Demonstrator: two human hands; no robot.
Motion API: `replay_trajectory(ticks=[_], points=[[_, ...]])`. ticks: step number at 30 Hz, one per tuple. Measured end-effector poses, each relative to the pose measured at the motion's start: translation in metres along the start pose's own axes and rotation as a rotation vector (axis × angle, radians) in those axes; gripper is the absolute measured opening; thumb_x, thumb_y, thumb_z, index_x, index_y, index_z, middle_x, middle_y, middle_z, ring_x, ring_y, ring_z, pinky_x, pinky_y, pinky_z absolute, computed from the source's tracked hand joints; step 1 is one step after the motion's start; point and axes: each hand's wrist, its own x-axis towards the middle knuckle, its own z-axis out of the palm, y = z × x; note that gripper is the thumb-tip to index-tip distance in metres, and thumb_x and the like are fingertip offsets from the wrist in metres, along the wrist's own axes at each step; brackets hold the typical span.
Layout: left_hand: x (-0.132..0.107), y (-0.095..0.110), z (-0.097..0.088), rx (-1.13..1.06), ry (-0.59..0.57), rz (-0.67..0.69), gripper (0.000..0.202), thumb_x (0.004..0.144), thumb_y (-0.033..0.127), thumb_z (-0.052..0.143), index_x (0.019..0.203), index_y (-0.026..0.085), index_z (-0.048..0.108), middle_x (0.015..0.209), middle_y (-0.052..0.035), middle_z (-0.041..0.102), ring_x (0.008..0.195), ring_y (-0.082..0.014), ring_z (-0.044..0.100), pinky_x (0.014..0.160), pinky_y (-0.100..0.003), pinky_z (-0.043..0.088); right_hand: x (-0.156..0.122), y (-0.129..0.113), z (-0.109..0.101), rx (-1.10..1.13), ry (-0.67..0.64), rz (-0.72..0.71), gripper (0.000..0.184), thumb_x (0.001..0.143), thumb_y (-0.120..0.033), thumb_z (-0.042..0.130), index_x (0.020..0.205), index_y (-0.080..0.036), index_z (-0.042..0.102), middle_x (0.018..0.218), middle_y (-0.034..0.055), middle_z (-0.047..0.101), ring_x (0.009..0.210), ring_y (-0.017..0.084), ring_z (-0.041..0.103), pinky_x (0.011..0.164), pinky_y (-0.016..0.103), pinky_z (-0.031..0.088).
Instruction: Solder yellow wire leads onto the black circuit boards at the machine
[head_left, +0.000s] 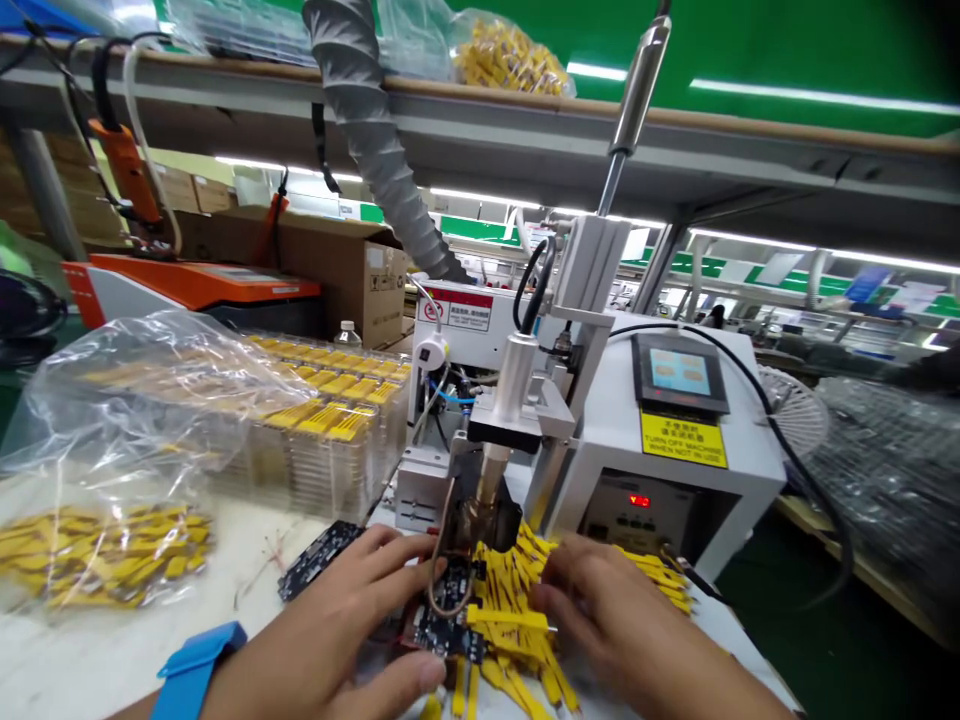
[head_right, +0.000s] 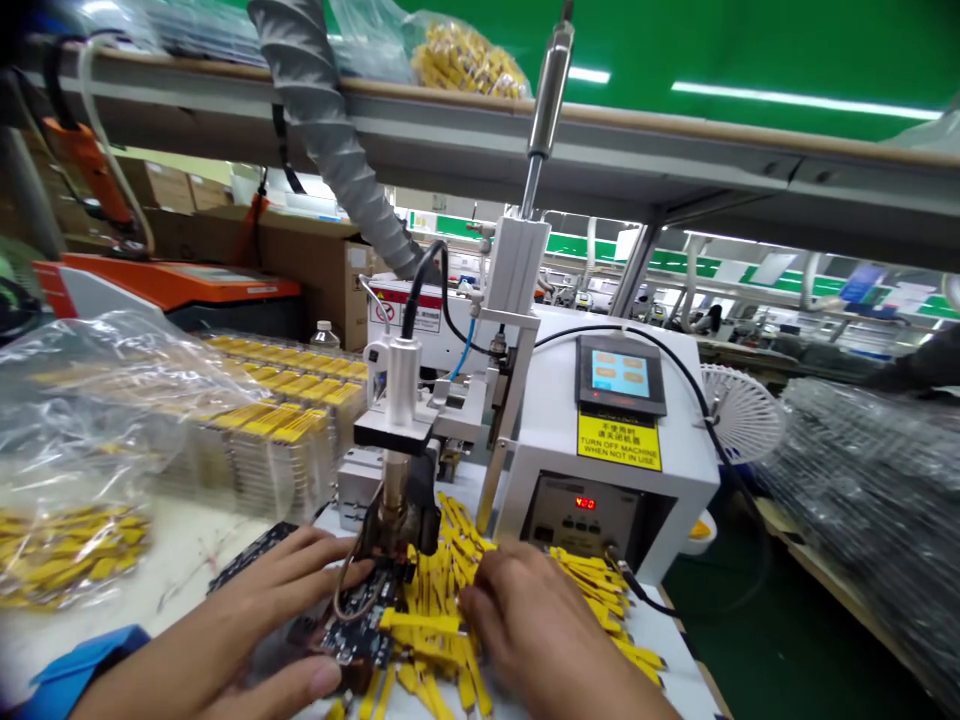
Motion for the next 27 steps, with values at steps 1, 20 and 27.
replay_trajectory(ticks=[1,20,27], points=[[-0.001,-0.001,0.000,0.000,-0.009,-0.004,0.048,0.087,0.044,0.060,0.131,0.027,0.055,0.135,-0.0080,0.056,0.126,-0.0349,0.047,0.105,-0.053,0.038,-0.002,-0.002,0.002,-0.001,-0.018,0.017,0.014,0.092,-0.021,0.053,0.079,-0.019,0.059,0.086,0.0059,0.061,0.082,0.023,0.059,0.070,0.033,0.042],[0.003,-0.008,-0.028,-0.279,-0.228,0.066,0.013,0.091,0.014,0.050,0.092,0.023,0.060,0.122,-0.0018,0.061,0.121,-0.0228,0.049,0.107,-0.040,0.034,0.001,-0.010,-0.014,0.859,-0.081,0.008,0.021,0.083,-0.040,0.061,0.083,-0.019,0.063,0.074,0.0016,0.058,0.069,0.017,0.055,0.064,0.027,0.045],[0.005,-0.014,-0.036,-0.163,-0.331,0.122,0.028,0.082,0.006,0.054,0.098,0.026,0.065,0.146,0.0022,0.043,0.134,-0.0257,0.037,0.109,-0.045,0.033,0.002,-0.010,-0.008,0.660,0.180,-0.102,0.017,0.087,-0.035,0.061,0.080,-0.022,0.070,0.083,0.0028,0.065,0.076,0.019,0.061,0.067,0.028,0.049]])
